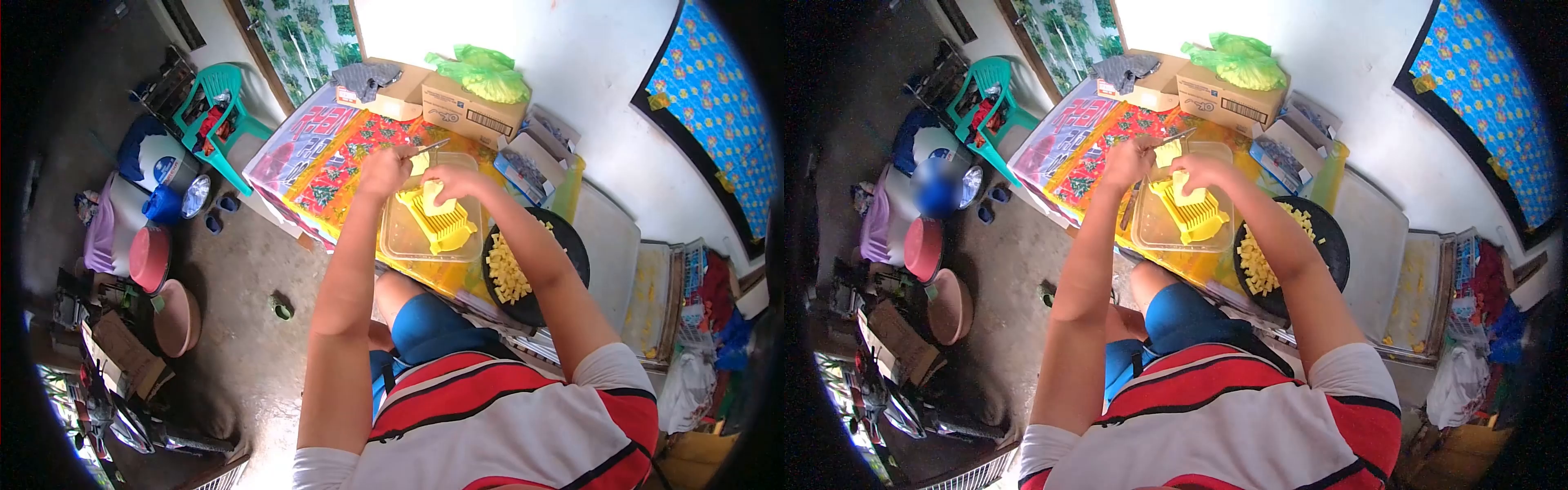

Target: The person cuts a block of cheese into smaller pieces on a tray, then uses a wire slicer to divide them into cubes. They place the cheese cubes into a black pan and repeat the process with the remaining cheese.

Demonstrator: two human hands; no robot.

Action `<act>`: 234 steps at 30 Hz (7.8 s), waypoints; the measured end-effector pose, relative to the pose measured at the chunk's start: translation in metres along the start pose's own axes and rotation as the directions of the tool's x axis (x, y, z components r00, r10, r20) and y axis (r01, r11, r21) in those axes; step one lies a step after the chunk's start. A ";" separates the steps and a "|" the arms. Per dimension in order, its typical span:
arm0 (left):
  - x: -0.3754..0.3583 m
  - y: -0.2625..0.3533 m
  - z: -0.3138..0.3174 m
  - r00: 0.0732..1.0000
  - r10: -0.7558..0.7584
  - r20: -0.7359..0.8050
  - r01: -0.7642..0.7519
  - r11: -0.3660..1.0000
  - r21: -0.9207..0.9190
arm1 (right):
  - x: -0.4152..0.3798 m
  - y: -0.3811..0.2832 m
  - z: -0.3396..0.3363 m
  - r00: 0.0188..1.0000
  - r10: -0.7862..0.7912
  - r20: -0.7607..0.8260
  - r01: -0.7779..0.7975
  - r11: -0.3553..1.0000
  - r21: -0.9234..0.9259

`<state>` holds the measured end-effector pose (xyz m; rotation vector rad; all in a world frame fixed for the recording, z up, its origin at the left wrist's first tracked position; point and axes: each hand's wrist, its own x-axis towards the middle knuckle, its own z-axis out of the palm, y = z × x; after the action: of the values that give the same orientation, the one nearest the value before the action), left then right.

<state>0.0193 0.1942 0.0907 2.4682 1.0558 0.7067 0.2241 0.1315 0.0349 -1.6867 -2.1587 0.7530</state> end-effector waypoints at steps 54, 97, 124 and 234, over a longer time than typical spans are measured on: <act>-0.008 0.011 -0.001 0.998 -0.031 0.047 0.030 0.999 0.024 | -0.036 -0.046 0.094 0.719 0.401 -0.568 -0.478 0.878 0.015; -0.022 -0.009 0.013 0.994 0.052 -0.100 -0.071 0.976 -0.207 | -0.055 -0.042 0.122 0.657 0.322 -0.682 -0.222 0.947 0.234; -0.013 -0.016 0.012 0.996 0.045 -0.078 -0.060 0.977 -0.203 | -0.083 -0.024 0.102 0.795 0.308 -0.523 -0.120 0.924 0.362; -0.105 -0.004 0.061 0.991 -0.035 -0.129 -0.042 0.833 -0.552 | -0.076 0.002 0.121 0.753 0.404 -0.519 -0.224 0.900 0.375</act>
<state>-0.0104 0.1109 0.0071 1.9375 0.7465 1.0269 0.1811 0.0329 -0.0585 -1.8351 -1.2855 0.4957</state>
